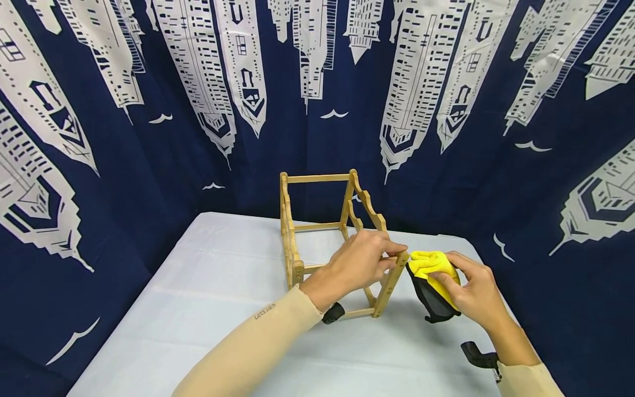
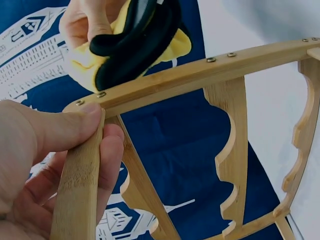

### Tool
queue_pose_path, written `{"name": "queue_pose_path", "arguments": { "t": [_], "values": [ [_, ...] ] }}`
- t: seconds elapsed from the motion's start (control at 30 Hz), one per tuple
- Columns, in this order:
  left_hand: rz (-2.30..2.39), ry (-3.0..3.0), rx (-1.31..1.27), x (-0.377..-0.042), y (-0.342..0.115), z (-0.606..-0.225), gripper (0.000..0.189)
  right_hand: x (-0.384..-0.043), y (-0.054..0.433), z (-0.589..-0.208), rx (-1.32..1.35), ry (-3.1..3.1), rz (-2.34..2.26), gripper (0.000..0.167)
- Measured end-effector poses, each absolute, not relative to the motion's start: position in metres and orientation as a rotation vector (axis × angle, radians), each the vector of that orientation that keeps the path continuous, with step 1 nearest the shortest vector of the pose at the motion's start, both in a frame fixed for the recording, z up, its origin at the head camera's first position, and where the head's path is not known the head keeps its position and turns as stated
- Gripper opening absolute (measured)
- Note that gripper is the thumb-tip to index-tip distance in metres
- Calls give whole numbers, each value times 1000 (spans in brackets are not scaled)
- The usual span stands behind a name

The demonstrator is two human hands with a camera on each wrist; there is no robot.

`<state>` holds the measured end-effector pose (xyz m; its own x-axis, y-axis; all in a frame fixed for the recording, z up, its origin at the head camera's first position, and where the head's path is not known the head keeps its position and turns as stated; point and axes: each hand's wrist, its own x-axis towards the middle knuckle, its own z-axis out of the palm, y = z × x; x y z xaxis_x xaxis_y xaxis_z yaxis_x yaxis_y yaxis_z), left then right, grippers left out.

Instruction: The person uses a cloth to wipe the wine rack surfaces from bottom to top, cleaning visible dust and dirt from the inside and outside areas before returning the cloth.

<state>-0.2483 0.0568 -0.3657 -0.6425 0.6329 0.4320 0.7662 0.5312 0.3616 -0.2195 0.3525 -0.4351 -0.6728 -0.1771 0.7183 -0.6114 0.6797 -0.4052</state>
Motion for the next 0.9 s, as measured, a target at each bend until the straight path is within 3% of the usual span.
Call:
{"name": "queue_pose_path", "arguments": {
  "t": [0.4,0.9],
  "values": [
    [-856,-2458,-1323,-247,17,-365,41,-210,325,-428,723,-2147,1009,47],
    [-1135,-2624,-1396,-260,-17,-354,30,-207,289,-434,812,-2133,1139,51]
  ]
}}
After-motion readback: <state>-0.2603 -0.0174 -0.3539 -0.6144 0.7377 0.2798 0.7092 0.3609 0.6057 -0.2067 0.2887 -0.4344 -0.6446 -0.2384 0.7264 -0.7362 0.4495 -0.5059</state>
